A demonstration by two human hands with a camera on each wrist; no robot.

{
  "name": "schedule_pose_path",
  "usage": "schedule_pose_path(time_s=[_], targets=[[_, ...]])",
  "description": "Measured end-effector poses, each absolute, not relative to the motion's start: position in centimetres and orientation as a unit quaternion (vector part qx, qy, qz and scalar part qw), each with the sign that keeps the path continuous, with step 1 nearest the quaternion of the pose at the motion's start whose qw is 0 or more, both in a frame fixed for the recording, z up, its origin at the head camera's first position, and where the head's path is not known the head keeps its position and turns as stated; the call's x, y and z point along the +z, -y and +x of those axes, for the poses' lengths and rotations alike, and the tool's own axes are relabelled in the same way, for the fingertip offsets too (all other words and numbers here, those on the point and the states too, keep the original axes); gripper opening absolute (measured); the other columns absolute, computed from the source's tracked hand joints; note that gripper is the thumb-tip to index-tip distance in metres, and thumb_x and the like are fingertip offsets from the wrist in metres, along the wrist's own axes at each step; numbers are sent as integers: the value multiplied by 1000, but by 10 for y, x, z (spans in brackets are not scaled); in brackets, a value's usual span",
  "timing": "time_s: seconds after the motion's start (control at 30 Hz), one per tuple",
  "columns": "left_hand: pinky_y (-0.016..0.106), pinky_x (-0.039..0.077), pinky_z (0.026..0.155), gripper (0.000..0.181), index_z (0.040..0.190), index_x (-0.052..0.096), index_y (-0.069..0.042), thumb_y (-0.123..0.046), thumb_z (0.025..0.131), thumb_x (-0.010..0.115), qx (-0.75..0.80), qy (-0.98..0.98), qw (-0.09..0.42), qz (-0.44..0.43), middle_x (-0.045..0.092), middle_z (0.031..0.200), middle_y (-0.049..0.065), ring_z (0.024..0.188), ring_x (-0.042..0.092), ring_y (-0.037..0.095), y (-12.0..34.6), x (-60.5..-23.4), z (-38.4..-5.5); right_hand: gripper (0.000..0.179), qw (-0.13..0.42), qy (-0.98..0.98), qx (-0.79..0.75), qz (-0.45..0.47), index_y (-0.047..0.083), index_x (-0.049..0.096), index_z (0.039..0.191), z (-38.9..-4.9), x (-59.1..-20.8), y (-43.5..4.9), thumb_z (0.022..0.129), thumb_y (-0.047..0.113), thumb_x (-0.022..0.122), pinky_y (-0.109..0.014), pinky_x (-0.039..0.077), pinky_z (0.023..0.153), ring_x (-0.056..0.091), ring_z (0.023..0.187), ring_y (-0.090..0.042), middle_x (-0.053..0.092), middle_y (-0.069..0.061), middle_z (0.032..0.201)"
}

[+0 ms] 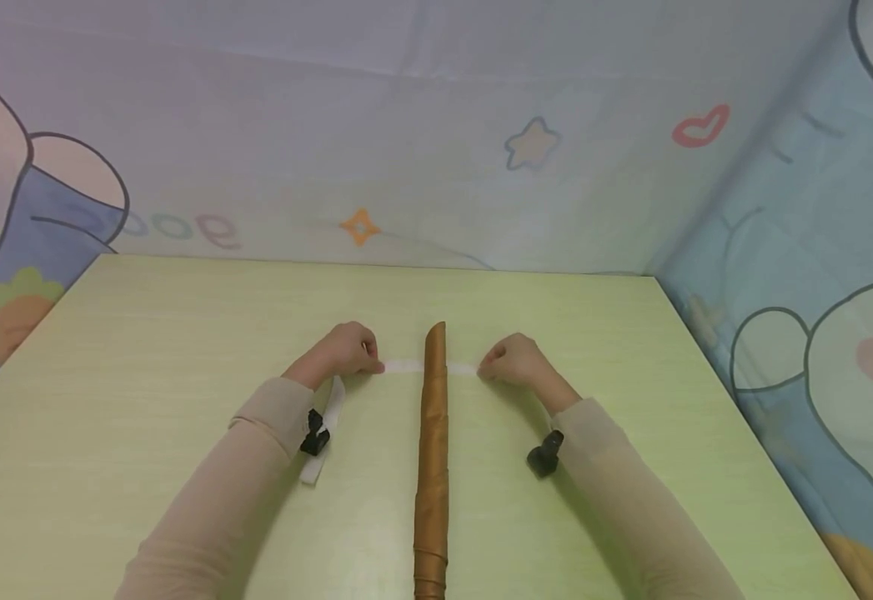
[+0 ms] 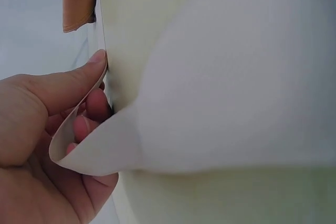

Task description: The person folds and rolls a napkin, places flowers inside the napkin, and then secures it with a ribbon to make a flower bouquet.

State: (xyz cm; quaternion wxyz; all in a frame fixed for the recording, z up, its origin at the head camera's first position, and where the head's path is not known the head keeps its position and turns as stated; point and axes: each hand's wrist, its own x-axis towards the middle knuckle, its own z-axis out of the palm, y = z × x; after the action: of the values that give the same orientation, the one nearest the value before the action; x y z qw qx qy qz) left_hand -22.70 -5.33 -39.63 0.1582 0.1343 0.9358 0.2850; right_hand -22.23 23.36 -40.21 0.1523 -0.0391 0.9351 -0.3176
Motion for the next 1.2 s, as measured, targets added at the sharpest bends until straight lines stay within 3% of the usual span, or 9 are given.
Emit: schedule_pose_path(time_s=[0.5, 1.2], targets=[[27, 39, 62, 15, 77, 64, -6, -14, 86, 72, 289, -924, 187, 164, 56, 77, 2, 67, 46, 14, 58, -394, -216, 14, 162, -932, -312, -83, 3, 74, 92, -205, -400, -238, 86, 15, 69, -31, 49, 70, 60, 81, -19, 71, -8, 95], [26, 39, 61, 17, 73, 63, -6, -13, 85, 73, 277, -922, 215, 163, 54, 69, 0, 65, 46, 13, 60, -391, -197, 11, 185, -925, -318, -101, 6, 75, 87, -182, -402, -239, 82, 15, 72, -31, 49, 71, 60, 80, -16, 71, -2, 88]])
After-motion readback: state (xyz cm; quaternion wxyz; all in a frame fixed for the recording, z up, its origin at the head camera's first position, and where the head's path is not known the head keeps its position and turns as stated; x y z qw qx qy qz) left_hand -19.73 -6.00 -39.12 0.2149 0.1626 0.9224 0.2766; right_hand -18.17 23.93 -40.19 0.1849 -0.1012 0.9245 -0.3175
